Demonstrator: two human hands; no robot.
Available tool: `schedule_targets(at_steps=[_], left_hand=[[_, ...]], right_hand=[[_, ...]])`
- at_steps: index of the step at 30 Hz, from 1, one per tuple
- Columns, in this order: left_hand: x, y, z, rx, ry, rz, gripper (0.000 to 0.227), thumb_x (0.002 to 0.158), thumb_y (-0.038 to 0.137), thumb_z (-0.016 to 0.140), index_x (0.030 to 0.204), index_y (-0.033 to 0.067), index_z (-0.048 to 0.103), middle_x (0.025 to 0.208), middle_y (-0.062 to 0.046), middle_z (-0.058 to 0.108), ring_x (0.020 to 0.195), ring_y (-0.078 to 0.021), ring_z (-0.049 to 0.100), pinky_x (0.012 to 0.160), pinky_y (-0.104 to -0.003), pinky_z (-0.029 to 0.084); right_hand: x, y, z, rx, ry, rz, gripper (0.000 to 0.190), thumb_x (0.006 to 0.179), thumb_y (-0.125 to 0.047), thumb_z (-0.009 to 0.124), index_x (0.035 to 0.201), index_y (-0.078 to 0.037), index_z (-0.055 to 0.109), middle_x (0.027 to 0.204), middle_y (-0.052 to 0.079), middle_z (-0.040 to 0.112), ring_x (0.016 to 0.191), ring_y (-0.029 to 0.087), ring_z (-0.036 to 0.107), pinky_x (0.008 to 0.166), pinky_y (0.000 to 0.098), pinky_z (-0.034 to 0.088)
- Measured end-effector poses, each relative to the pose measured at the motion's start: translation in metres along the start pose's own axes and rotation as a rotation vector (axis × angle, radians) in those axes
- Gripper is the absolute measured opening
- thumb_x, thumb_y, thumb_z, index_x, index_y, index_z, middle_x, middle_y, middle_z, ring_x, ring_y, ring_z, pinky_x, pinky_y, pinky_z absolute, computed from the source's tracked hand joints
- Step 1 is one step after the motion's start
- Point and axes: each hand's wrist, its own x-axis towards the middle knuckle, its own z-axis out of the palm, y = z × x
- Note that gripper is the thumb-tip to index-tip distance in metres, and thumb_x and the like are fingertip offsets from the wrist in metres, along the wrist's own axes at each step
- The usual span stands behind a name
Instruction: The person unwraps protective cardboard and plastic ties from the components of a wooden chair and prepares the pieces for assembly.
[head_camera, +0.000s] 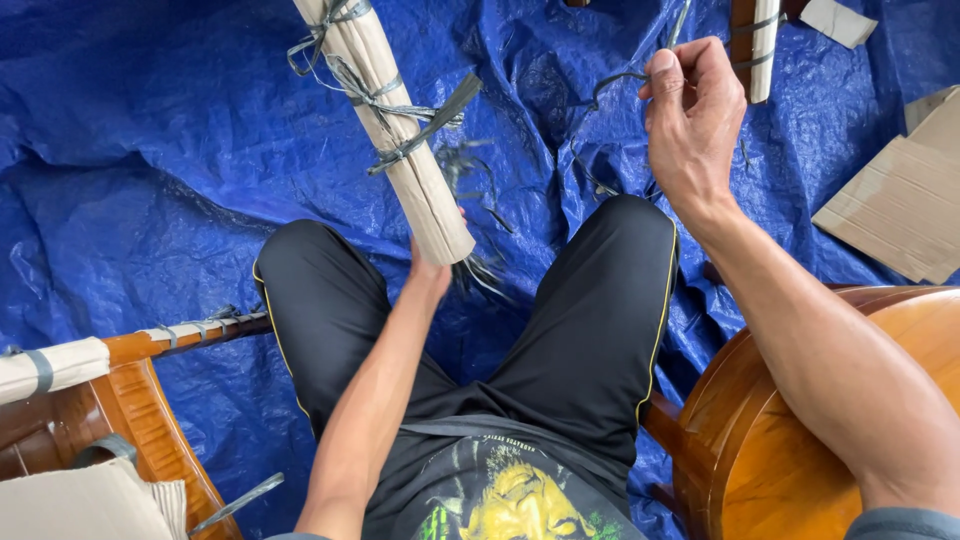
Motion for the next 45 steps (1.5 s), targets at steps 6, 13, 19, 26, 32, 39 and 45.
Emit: schedule_targets(at_steps=[6, 13, 19, 26, 32, 39, 45], left_hand=[[-0.017, 0.078, 0.037, 0.525, -0.316, 0.376, 0.035, 0.097, 0.007, 0.067, 0.13, 0.0015, 0.058, 0.112, -0.006, 0.07, 0.1, -0.0154, 0.069, 0.087, -0.033, 0.059], [0.009, 0.081, -0.015, 0.709, -0.003, 0.338, 0.031, 0.1, 0.014, 0.062, 0.129, 0.0052, 0.065, 0.117, -0.005, 0.072, 0.099, -0.0116, 0.066, 0.083, -0.027, 0.054], [-0.017, 0.108, 0.021, 0.572, -0.091, 0.388, 0.027, 0.103, 0.022, 0.062, 0.123, 0.0047, 0.069, 0.109, -0.005, 0.073, 0.092, -0.011, 0.068, 0.08, -0.026, 0.053], [-0.01, 0.108, 0.052, 0.541, -0.202, 0.193, 0.028, 0.103, 0.027, 0.061, 0.114, 0.0037, 0.072, 0.095, 0.001, 0.071, 0.084, -0.0078, 0.064, 0.076, -0.026, 0.052], [-0.033, 0.117, 0.074, 0.382, -0.209, 0.386, 0.03, 0.105, 0.028, 0.064, 0.115, 0.0018, 0.075, 0.098, 0.002, 0.071, 0.084, -0.0068, 0.06, 0.077, -0.026, 0.051], [-0.05, 0.143, 0.055, 0.301, -0.115, 0.461, 0.037, 0.104, 0.033, 0.063, 0.125, 0.0038, 0.074, 0.107, -0.004, 0.076, 0.092, -0.01, 0.069, 0.08, -0.025, 0.054], [-0.08, 0.146, 0.032, 0.363, -0.108, 0.576, 0.038, 0.106, 0.031, 0.061, 0.122, -0.0015, 0.074, 0.106, -0.008, 0.076, 0.093, -0.0136, 0.072, 0.082, -0.027, 0.058]], right_hand=[[-0.001, 0.0, 0.002, -0.159, -0.038, -0.085, 0.025, 0.123, -0.02, 0.063, 0.106, -0.001, 0.061, 0.089, 0.004, 0.066, 0.077, 0.008, 0.058, 0.065, 0.0249, 0.046], [-0.005, -0.011, 0.015, -0.171, -0.225, -0.1, 0.023, 0.117, -0.018, 0.061, 0.103, 0.001, 0.059, 0.098, 0.006, 0.075, 0.092, 0.011, 0.071, 0.073, 0.0269, 0.051], [-0.012, -0.009, 0.055, -0.21, -0.51, 0.171, 0.019, 0.102, -0.016, 0.065, 0.105, 0.002, 0.066, 0.086, 0.008, 0.073, 0.079, 0.013, 0.069, 0.072, 0.032, 0.054], [0.002, -0.004, 0.15, -0.139, -0.698, 0.196, 0.015, 0.099, -0.015, 0.066, 0.105, -0.003, 0.073, 0.079, 0.01, 0.072, 0.072, 0.014, 0.068, 0.066, 0.0328, 0.054], [-0.003, 0.018, 0.186, -0.046, -0.729, -0.236, 0.022, 0.085, -0.003, 0.07, 0.106, 0.002, 0.073, 0.089, 0.014, 0.074, 0.083, 0.018, 0.07, 0.068, 0.0352, 0.054], [-0.014, -0.028, 0.125, -0.101, -0.718, 0.098, 0.014, 0.101, -0.008, 0.058, 0.112, 0.0, 0.063, 0.083, 0.01, 0.067, 0.073, 0.014, 0.062, 0.064, 0.0326, 0.05], [-0.039, -0.051, 0.091, 0.09, -0.77, 0.284, 0.015, 0.104, -0.006, 0.052, 0.113, 0.0, 0.062, 0.092, 0.007, 0.071, 0.07, 0.012, 0.058, 0.061, 0.0292, 0.047]])
